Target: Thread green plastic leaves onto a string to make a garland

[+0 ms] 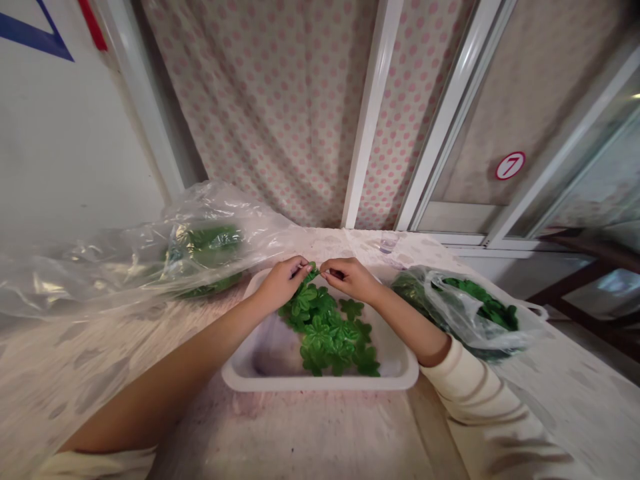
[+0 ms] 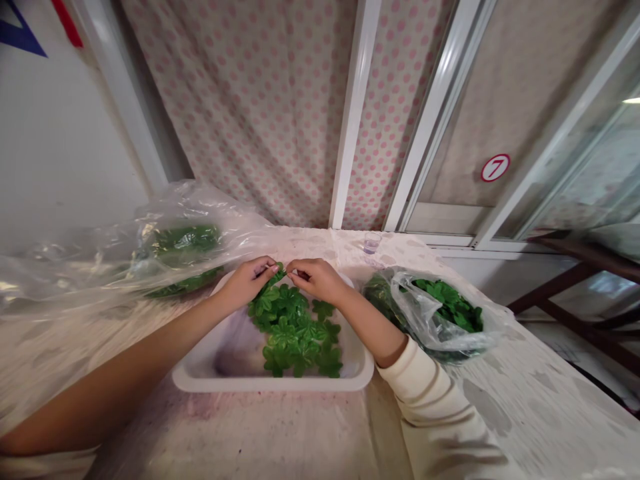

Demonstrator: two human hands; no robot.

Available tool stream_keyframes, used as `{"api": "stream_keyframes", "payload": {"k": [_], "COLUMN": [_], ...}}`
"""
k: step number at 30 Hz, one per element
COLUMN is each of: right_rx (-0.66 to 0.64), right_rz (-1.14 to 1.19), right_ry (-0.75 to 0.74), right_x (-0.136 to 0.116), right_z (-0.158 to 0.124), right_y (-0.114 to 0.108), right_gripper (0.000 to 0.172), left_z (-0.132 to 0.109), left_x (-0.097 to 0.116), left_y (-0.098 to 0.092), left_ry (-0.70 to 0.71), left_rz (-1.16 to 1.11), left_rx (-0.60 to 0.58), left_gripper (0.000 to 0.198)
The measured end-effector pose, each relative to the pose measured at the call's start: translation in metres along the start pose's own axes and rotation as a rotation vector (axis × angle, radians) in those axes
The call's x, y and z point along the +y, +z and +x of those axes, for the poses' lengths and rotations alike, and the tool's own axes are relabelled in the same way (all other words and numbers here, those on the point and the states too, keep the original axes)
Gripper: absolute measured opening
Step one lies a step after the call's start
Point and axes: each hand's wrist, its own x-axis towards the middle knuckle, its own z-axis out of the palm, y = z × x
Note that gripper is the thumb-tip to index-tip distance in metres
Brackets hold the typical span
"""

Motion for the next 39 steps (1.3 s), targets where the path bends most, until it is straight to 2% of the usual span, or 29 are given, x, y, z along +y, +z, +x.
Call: {"api": "stream_keyframes", "payload": {"k": [19,30,34,37,39], "right_rx": [-0.226,-0.271,-0.292,-0.281,-0.237], "right_rz": [-0.015,-0.035,-0.002,0.016,0.019], "right_ry": [0.032,0.059,0.048,0.031,0.053], "right_x": [0.002,-0.0006,-0.0016,-0.0027,-0.0031], "right_z": [-0.0005,-0.0004,0.0,0.0,-0.0004], "right_y": [0.0001,-0.0003,-0.0008,-0.0015,-0.0018], "right_gripper": [0.008,0.011,0.008,0.023,0.024], "left_z": [0.0005,0.0016,0.0014,0.0006,0.0003], "left_x": [-0.0044,-0.0074,-0.0073,-0.006,-0.0054], "left_y": [-0.0005,-0.0013,-0.001,-0.001,-0.0012], "left_ry": [-0.031,-0.066,-0.073,-0.075,-0.061], "left_rz": [0.011,0.0,0.01,0.007,-0.004], "left_rx": [0.132,0.261,0.245,0.193,0.157], "left_gripper": [0.024,0.014,0.015,0.015,0.014]}}
